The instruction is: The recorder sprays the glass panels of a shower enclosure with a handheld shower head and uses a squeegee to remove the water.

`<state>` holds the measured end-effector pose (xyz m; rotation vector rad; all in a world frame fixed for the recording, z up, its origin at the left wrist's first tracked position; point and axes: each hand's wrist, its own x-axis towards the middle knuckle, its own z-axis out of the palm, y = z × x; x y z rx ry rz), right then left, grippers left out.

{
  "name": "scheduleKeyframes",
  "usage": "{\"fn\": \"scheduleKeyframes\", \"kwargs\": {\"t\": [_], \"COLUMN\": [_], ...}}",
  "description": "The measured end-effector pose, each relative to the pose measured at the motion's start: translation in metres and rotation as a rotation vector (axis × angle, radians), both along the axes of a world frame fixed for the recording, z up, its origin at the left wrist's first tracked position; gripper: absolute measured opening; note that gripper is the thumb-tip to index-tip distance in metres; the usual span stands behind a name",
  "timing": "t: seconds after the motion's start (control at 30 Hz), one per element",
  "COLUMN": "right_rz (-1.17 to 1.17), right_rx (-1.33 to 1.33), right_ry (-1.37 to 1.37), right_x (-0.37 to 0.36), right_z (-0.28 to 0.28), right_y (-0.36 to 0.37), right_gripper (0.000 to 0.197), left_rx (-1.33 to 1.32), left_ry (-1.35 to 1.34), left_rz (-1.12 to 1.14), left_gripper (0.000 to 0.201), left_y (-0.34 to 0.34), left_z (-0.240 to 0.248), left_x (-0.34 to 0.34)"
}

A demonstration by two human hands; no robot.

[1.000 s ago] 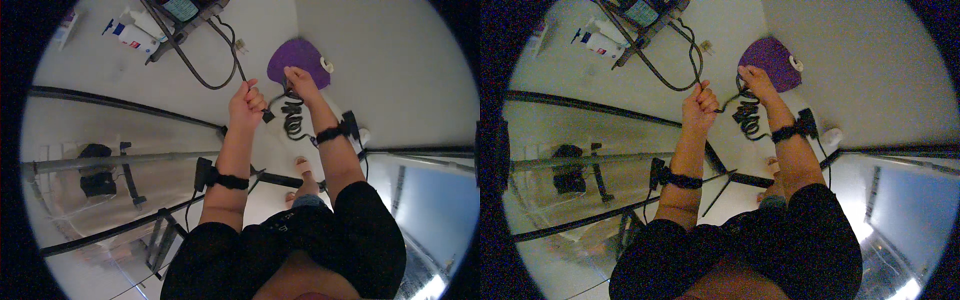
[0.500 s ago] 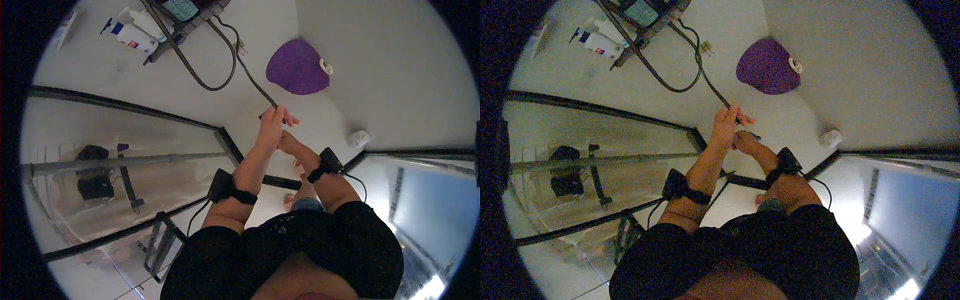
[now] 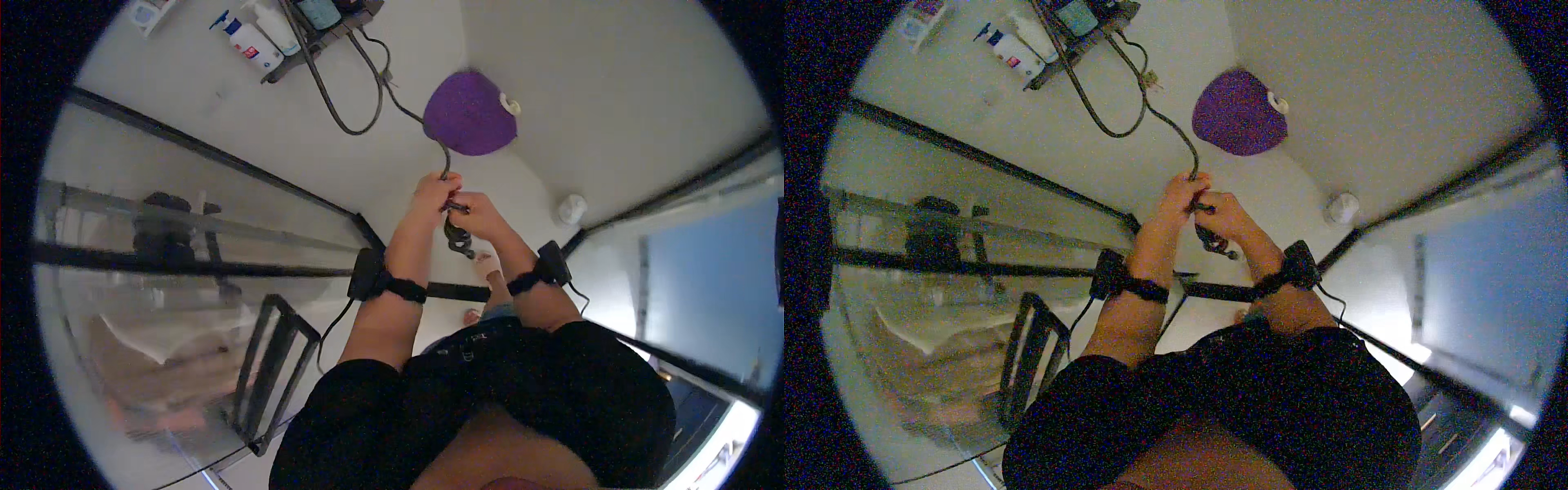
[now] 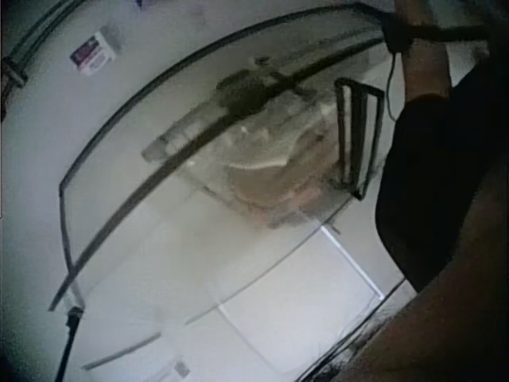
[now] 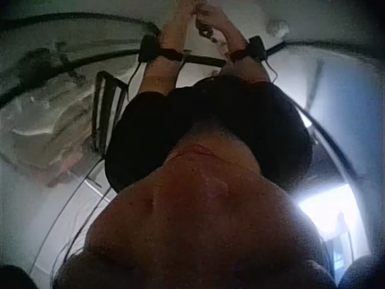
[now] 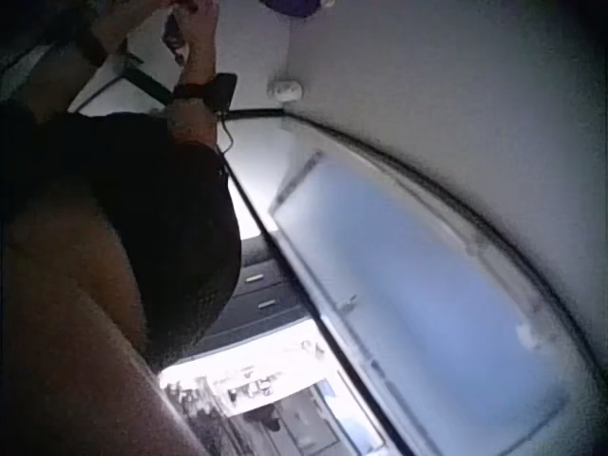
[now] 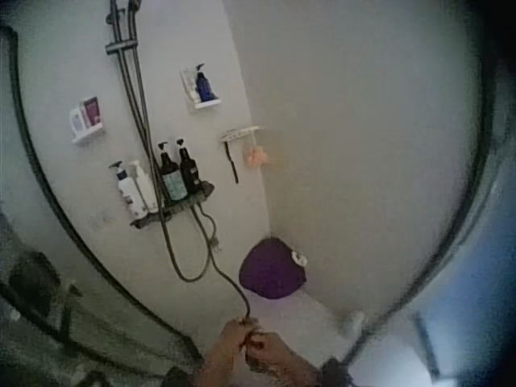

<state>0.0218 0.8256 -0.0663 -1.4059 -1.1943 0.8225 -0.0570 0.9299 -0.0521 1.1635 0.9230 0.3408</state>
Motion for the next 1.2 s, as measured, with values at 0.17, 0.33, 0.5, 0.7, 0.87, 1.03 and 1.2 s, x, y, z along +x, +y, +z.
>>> {"fn": "scheduleKeyframes", "kwargs": {"t": [0.17, 0.33, 0.5, 0.7, 0.87, 1.03, 1.2], "right_rz": [-0.212, -0.304, 0.062, 0.033, 0.101, 0.016, -0.079], "right_rx": [-0.125, -0.034, -0.354, -0.243, -0.151, -0.13, -0.093], "right_ry": [0.032, 0.292, 0.335, 0.371, 0.466, 0.858, 0.579], "right_x": [0.013, -0.02, -0.045, -0.05, -0.048, -0.043, -0.048], "right_z": [-0.013, 0.022, 0.026, 0.043, 0.05, 0.041, 0.069], "right_y": [-0.037, -0.041, -0.08, -0.142, -0.166, -0.216, -0.212], "right_gripper": [0.013, 0.018, 0.023, 0.02, 0.015, 0.025, 0.024], "left_rx": [-0.494, -0.366, -0.306, -0.336, -0.133, -0.613, -0.637], "left_ry": [-0.512, -1.03, -0.95, -0.878, -0.354, -0.794, -1.004], "left_rz": [0.187, 0.088, 0.021, 0.036, 0.046, 0.175, 0.149], "left_gripper": [0.008, 0.015, 0.016, 0.023, 0.021, 0.025, 0.024], "left_y": [-0.021, -0.09, -0.077, -0.076, -0.125, -0.156, -0.167], "left_z": [-0.002, 0.053, 0.068, 0.048, 0.036, 0.004, -0.008], "left_x": [-0.016, -0.001, -0.028, -0.03, -0.018, -0.032, -0.043]}}
